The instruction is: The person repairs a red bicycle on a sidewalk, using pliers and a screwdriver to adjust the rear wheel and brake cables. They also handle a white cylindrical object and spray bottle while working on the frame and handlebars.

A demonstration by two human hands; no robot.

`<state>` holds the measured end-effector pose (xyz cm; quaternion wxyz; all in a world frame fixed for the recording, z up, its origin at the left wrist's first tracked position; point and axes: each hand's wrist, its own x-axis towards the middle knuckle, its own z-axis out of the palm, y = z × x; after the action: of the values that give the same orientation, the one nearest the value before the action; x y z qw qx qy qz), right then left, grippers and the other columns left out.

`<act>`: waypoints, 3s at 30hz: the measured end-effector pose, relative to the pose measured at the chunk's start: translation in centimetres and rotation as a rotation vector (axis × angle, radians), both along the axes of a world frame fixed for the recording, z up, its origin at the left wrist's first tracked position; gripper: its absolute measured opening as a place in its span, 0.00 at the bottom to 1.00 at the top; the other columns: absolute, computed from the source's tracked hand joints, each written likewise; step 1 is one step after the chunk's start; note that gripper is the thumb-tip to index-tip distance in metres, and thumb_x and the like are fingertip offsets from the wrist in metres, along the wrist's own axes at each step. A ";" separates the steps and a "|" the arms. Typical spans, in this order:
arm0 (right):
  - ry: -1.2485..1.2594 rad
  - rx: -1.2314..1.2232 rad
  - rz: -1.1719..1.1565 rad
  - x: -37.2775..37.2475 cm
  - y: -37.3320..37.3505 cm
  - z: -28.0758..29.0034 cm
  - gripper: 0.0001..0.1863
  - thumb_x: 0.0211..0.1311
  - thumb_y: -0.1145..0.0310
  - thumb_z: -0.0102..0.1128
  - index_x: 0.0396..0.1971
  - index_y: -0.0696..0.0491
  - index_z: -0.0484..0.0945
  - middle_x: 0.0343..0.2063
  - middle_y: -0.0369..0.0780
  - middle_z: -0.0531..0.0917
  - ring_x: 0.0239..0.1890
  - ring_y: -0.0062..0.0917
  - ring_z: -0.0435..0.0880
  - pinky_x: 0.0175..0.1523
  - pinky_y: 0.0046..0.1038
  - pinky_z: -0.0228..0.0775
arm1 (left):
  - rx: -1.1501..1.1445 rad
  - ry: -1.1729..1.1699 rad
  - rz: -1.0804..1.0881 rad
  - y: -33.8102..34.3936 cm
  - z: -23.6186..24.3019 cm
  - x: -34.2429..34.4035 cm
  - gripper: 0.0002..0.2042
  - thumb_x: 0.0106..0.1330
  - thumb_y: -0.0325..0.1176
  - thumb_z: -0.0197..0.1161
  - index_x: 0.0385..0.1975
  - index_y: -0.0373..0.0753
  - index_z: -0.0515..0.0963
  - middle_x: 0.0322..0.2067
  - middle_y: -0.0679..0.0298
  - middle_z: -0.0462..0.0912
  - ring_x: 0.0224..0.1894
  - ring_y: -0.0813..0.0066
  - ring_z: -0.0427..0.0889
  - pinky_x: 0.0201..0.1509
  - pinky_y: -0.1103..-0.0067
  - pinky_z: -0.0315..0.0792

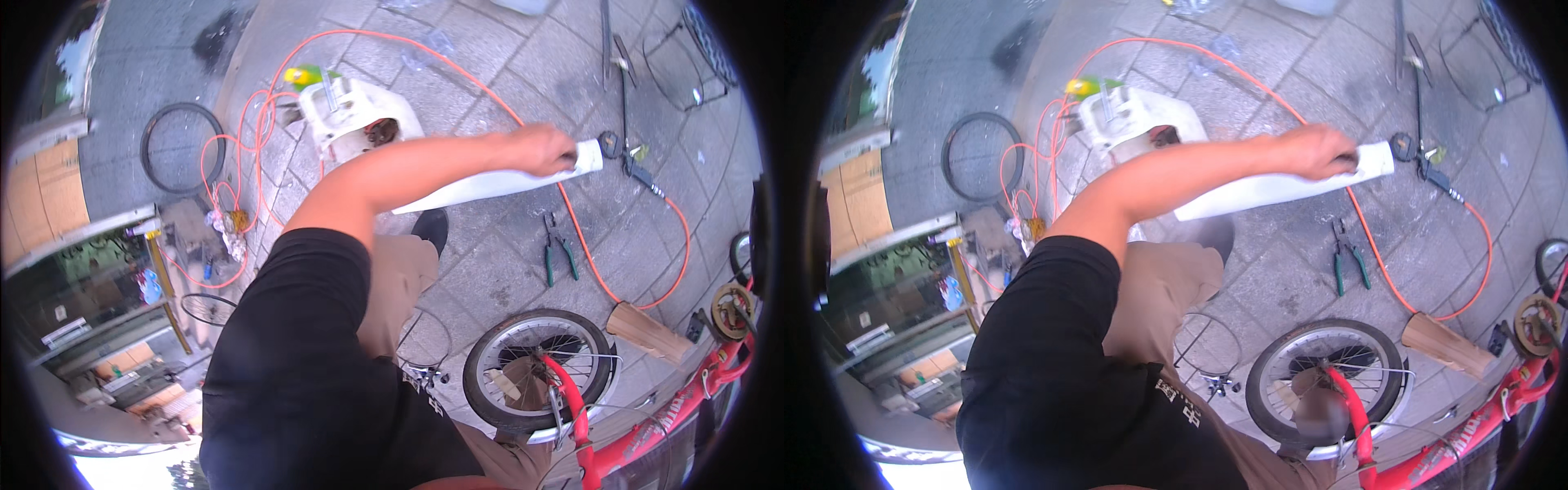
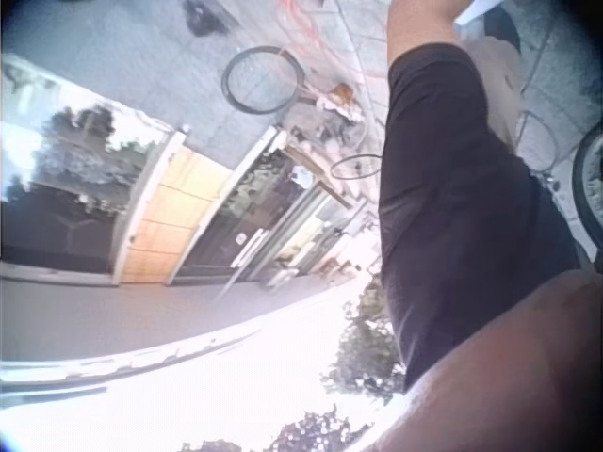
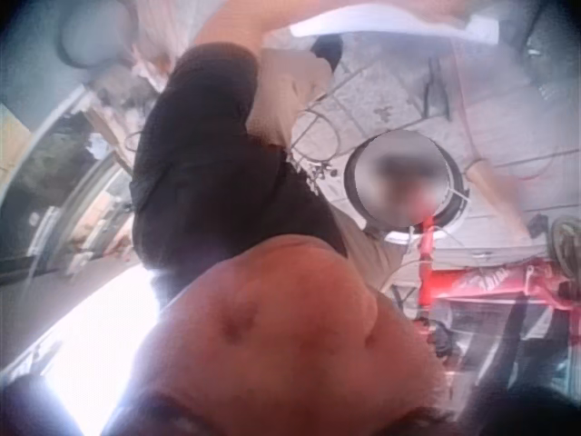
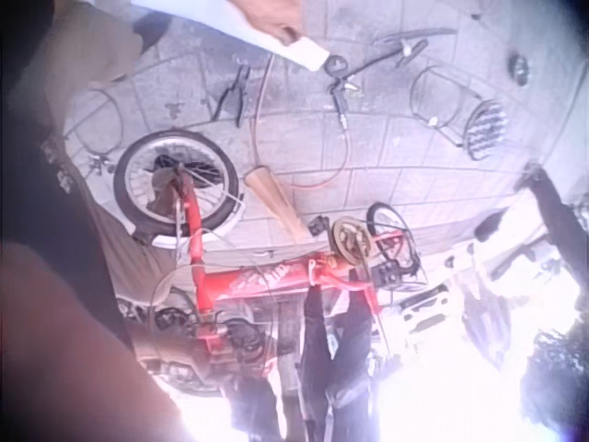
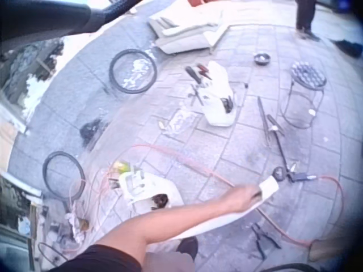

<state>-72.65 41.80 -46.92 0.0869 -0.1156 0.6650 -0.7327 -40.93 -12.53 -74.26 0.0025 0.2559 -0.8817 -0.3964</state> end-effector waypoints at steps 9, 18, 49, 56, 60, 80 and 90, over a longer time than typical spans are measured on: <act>-0.224 -0.199 0.479 -7.4 7.1 4.2 0.13 0.76 0.61 0.56 0.30 0.49 0.71 0.19 0.35 0.67 0.26 0.23 0.70 0.43 0.31 0.69 | 0.268 0.063 0.994 12.0 17.1 28.8 0.13 0.69 0.37 0.73 0.44 0.34 0.88 0.36 0.58 0.90 0.30 0.77 0.87 0.34 0.76 0.80; -0.095 -0.249 0.327 -5.3 4.1 4.5 0.07 0.72 0.69 0.59 0.35 0.50 0.70 0.21 0.33 0.65 0.22 0.21 0.66 0.34 0.26 0.63 | -0.459 -0.474 0.718 -0.3 20.9 36.6 0.13 0.71 0.40 0.64 0.43 0.37 0.86 0.45 0.50 0.87 0.51 0.47 0.85 0.54 0.56 0.78; -0.039 -0.039 -0.192 -0.1 3.8 4.9 0.06 0.63 0.70 0.66 0.31 0.55 0.78 0.23 0.36 0.76 0.20 0.25 0.76 0.27 0.27 0.73 | -0.755 -0.682 0.334 -4.7 8.7 35.2 0.12 0.73 0.36 0.56 0.42 0.38 0.86 0.40 0.51 0.88 0.42 0.51 0.88 0.47 0.57 0.81; -0.008 -0.227 -0.068 3.4 0.5 6.9 0.05 0.59 0.73 0.60 0.27 0.54 0.73 0.17 0.36 0.71 0.16 0.24 0.72 0.22 0.32 0.71 | -0.793 -0.423 0.600 3.1 14.3 35.1 0.19 0.66 0.38 0.68 0.54 0.35 0.82 0.51 0.46 0.82 0.57 0.45 0.80 0.61 0.55 0.73; -0.031 -0.129 -0.246 4.8 0.2 7.3 0.03 0.58 0.73 0.61 0.29 0.55 0.76 0.18 0.35 0.74 0.16 0.23 0.74 0.22 0.31 0.69 | -0.591 -0.285 0.604 8.0 17.6 34.6 0.19 0.66 0.38 0.69 0.52 0.32 0.84 0.50 0.45 0.85 0.54 0.44 0.83 0.61 0.56 0.75; 0.040 -0.081 -0.163 4.7 0.2 7.2 0.09 0.61 0.67 0.62 0.29 0.57 0.82 0.18 0.36 0.80 0.18 0.21 0.77 0.25 0.32 0.70 | -0.823 0.934 -0.050 30.6 56.5 3.5 0.19 0.67 0.37 0.73 0.53 0.35 0.83 0.48 0.52 0.85 0.50 0.55 0.84 0.56 0.69 0.76; 0.105 -0.124 -0.225 5.2 -0.4 7.0 0.08 0.59 0.69 0.59 0.31 0.60 0.80 0.20 0.40 0.81 0.24 0.21 0.79 0.32 0.33 0.72 | -1.329 0.377 -0.363 40.8 69.1 -15.2 0.41 0.60 0.61 0.73 0.68 0.41 0.73 0.57 0.51 0.83 0.60 0.52 0.82 0.64 0.64 0.75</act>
<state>-67.49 41.45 -39.87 -0.0382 -0.0835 0.6309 -0.7704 -56.12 28.31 -5.16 0.2444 -0.0237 -0.9500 0.1930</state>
